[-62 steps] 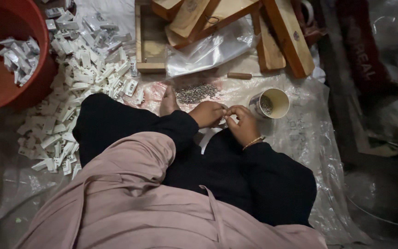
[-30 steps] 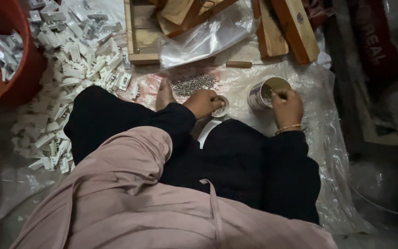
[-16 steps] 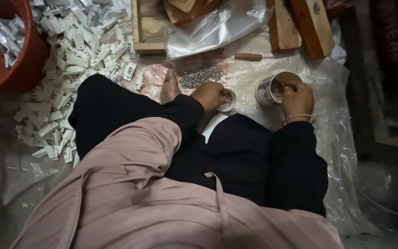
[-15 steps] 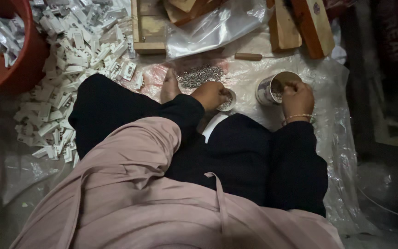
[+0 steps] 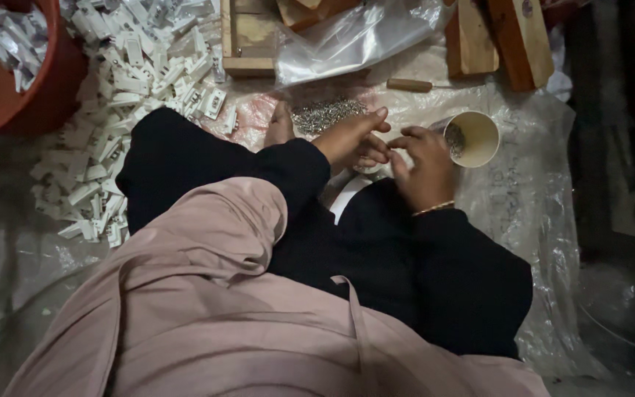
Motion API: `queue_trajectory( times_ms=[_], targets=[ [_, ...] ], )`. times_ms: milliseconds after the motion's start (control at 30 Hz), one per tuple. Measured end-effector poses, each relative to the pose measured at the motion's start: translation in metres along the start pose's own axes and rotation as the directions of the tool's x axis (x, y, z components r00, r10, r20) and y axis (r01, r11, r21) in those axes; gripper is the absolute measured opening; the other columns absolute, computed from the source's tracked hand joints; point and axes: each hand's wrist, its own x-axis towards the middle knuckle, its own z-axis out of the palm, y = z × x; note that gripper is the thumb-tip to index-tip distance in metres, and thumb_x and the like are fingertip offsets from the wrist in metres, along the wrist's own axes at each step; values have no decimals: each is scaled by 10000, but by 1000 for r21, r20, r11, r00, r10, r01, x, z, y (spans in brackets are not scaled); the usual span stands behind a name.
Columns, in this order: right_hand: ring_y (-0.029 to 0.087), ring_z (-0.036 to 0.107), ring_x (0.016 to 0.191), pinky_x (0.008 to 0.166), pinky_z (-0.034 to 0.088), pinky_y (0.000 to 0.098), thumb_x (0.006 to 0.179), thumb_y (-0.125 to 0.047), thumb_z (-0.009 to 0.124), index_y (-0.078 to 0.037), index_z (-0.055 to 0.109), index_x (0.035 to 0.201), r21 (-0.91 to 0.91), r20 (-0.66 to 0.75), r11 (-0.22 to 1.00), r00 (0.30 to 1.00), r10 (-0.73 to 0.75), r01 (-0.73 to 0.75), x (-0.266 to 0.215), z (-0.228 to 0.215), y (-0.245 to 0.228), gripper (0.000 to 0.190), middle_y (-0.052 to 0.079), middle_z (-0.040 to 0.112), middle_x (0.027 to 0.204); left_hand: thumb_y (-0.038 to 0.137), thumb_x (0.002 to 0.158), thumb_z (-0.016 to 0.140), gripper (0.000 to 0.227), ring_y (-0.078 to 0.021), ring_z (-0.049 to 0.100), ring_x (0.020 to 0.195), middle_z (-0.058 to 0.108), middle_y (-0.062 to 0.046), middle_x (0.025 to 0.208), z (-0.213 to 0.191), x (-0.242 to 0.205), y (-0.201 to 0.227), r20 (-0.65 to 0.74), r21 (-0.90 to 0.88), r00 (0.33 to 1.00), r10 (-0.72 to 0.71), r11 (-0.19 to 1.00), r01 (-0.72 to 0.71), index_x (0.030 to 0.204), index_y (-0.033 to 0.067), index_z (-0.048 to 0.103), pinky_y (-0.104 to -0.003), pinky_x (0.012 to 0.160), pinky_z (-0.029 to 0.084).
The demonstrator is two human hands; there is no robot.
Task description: The person sits on the floor and repeatedly picks up small white plastic components and metal pins, inserting the pins into the components by hand. The person places the assembled units into a nearby container.
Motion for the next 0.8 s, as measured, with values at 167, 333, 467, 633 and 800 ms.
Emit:
queue_trajectory(
  times_ms=[167,333,467,633,800],
  targets=[
    [344,586,1197,1034,442,470,832,-153,807,-155,771,1073,-7,73,1000,997,12,-12,-1,6,-22,244,102,657,1265,614,979,512,743,-170,657,765,721,-154,951,2,-7,-4,107,-45,989,100,994,-96,1344,-34,521,-300,643,478],
    [352,560,1237,1045,437,483,812,-170,809,-136,770,1099,-21,60,999,998,-36,38,1,9,-29,292,95,630,1330,575,972,531,613,-165,648,663,698,-124,839,9,-4,0,112,-59,988,105,993,-98,1226,17,534,-297,575,485],
    [371,550,1239,1052,427,499,807,-159,802,-100,747,1021,-28,72,999,997,19,-17,-3,21,-25,228,138,609,1339,567,999,549,583,-145,605,634,646,-64,769,10,-5,-3,60,14,988,140,990,-141,1161,7,570,-286,533,449],
    [383,551,1237,1057,423,504,809,-119,783,-75,715,926,15,52,997,996,77,-78,-8,35,-7,142,171,593,1329,532,1023,541,565,-136,616,652,644,-51,752,8,4,-7,83,112,982,171,977,-180,1038,-21,651,-271,551,482],
    [292,561,1290,1052,479,421,883,-63,753,-66,692,963,414,2,878,965,261,-238,-9,50,20,101,134,576,1379,441,979,530,452,-159,716,648,694,-56,781,-7,23,-17,49,193,984,174,965,-180,984,17,689,-288,539,572]
  ],
)
